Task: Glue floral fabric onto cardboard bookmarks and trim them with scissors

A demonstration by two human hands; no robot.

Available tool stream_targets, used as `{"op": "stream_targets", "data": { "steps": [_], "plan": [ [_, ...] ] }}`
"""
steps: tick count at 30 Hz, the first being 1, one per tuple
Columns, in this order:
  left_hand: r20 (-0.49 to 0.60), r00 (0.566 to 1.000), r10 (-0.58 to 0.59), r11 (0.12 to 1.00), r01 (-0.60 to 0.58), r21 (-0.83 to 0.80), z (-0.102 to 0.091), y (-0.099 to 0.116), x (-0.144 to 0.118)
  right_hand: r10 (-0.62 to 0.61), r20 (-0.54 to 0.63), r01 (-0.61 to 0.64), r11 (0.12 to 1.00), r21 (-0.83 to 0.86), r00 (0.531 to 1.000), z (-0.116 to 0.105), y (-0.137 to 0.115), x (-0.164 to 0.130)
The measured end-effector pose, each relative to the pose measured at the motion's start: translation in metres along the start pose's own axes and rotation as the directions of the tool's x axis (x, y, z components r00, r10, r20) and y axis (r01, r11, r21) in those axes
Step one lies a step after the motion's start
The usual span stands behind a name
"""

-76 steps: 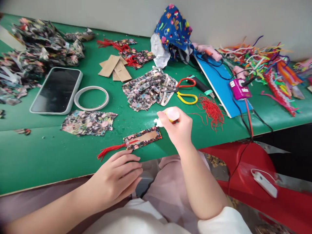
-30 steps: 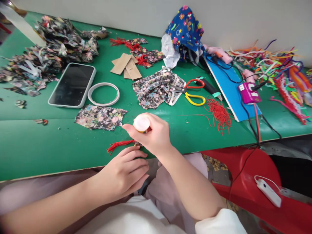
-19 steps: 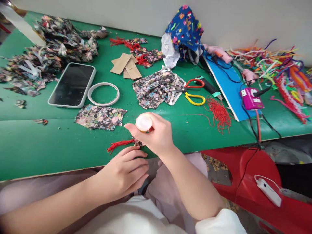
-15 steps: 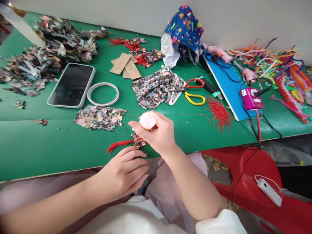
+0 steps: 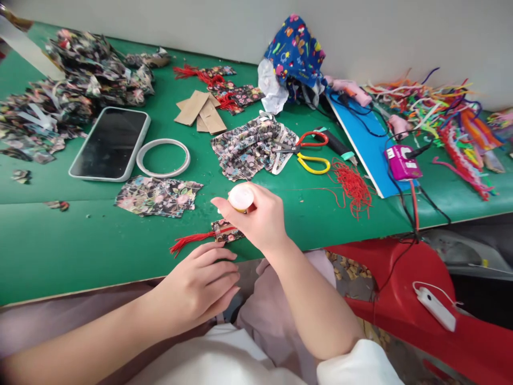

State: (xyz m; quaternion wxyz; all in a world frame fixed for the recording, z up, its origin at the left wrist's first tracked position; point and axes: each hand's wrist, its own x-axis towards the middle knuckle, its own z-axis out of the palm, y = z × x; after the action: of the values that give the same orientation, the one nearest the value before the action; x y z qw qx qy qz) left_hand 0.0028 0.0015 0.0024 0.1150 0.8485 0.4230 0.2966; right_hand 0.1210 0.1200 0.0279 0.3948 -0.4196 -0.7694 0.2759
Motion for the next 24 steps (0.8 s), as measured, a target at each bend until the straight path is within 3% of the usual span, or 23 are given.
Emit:
{"op": "stream_targets", "data": {
  "steps": [5, 11, 15, 24],
  "plan": [
    [0.005, 1.000, 0.008, 1.000, -0.008, 0.006, 0.001, -0.001, 0.000, 0.036, 0.008, -0.036, 0.999, -0.018, 0.999, -0.009, 0.005, 0.001],
    [0.008, 1.000, 0.005, 1.000, -0.005, 0.019, 0.000, -0.001, 0.000, 0.111, -0.201, -0.108, 0.994, 0.023, 0.973, -0.032, 0.020, 0.001],
    [0.026, 1.000, 0.004, 1.000, -0.004, -0.002, 0.002, -0.002, -0.001, 0.156, -0.272, -0.159, 0.987, 0.010, 0.950, -0.041, 0.030, 0.003],
    [0.006, 1.000, -0.014, 0.999, 0.014, -0.028, 0.001, -0.001, 0.000, 0.139, -0.251, -0.165, 0.982, -0.088, 0.958, -0.039, 0.034, 0.004]
  ]
}}
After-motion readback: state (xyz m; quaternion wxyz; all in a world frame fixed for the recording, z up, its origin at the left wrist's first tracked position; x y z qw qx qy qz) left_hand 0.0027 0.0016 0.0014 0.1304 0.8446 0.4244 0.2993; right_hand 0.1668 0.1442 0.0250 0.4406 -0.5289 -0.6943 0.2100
